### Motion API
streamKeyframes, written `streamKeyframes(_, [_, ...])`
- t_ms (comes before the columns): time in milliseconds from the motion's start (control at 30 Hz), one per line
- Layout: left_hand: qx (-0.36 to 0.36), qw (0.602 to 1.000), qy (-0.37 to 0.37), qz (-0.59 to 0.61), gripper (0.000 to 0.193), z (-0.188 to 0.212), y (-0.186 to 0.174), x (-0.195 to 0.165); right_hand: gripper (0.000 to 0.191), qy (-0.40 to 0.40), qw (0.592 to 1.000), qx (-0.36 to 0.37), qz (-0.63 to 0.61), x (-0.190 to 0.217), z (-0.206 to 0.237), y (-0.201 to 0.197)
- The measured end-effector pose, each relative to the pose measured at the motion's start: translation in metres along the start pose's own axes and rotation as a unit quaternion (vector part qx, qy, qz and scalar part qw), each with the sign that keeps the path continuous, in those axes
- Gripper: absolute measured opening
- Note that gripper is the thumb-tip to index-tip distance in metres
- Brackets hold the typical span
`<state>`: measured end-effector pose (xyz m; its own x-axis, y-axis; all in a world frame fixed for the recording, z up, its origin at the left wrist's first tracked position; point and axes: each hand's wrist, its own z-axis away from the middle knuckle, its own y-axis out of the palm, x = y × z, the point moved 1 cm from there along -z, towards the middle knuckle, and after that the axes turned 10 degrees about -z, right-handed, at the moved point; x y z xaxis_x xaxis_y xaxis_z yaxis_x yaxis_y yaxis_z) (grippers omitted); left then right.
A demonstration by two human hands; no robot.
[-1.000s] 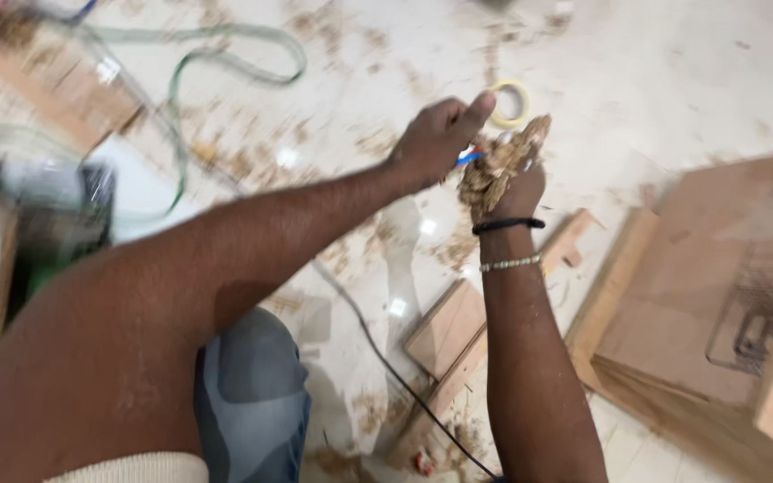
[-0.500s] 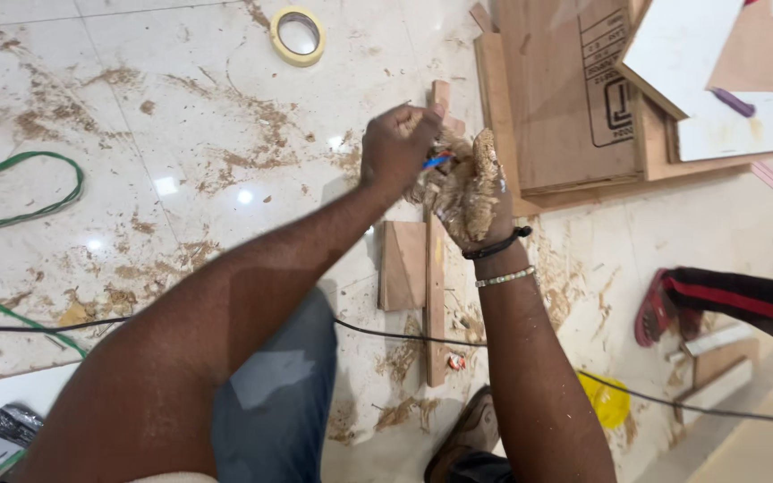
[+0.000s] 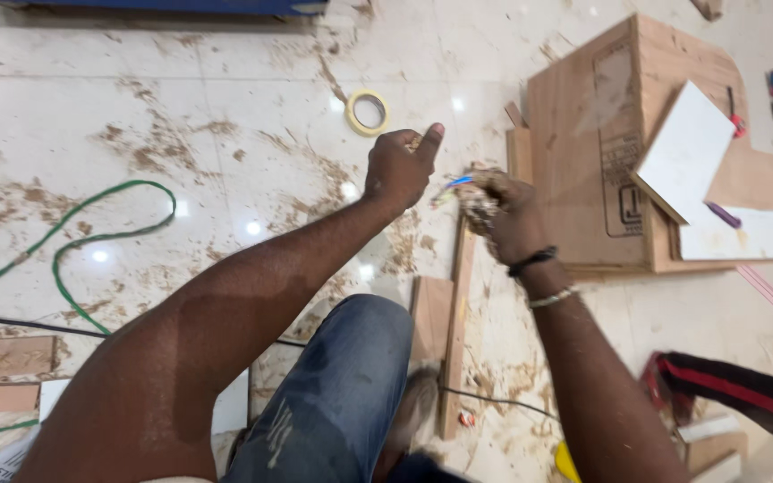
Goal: The person mixes a brown paste with a white substance in a yellow container using their hands. They then apply the paste by hand to the edges of a blue board with gold patterns.
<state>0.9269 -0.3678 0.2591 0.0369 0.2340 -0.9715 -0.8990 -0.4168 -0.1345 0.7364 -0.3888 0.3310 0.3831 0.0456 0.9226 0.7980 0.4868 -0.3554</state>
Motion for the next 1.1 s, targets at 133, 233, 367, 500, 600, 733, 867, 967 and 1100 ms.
streamKeyframes(133, [0.008,0.996,-0.079,0.045,0.056,-0.018,-0.027,0.021,0.033,0.011,0.946,-0.004,0.324,-0.012,-0.008,-0.055])
streamKeyframes(233, [-0.017,0.990,-0.113,0.085,0.061,-0.025,-0.052,0.047,0.020,-0.153,0.828,0.053,0.537,-0.026,-0.019,-0.086])
streamKeyframes(367, [-0.029,0.976,-0.166,0.138,0.062,-0.047,-0.079,0.070,0.038,0.087,0.864,0.049,0.494,-0.049,-0.068,-0.082])
streamKeyframes(500, [-0.043,0.944,-0.126,0.301,0.072,-0.077,-0.096,0.082,0.079,0.049,0.881,0.154,0.444,-0.041,-0.137,-0.036])
streamKeyframes(600, [-0.066,0.901,-0.115,0.412,0.076,-0.094,-0.106,0.089,0.047,-0.095,0.941,0.259,0.196,-0.015,-0.180,0.018])
streamKeyframes(733, [-0.121,0.923,-0.096,0.354,0.079,-0.112,-0.130,0.080,0.044,-0.342,0.861,0.324,0.194,0.034,-0.216,0.115])
streamKeyframes(867, [-0.195,0.927,-0.032,0.320,0.081,-0.129,-0.175,0.046,0.040,-0.446,0.825,0.301,0.174,0.081,-0.247,0.195])
streamKeyframes(967, [-0.261,0.922,0.017,0.284,0.075,-0.129,-0.208,0.016,0.036,-0.502,0.802,0.281,0.162,0.110,-0.275,0.218])
streamKeyframes(1100, [-0.315,0.937,0.023,0.149,0.057,-0.114,-0.222,-0.024,0.022,-0.544,0.783,0.273,0.127,0.131,-0.301,0.216])
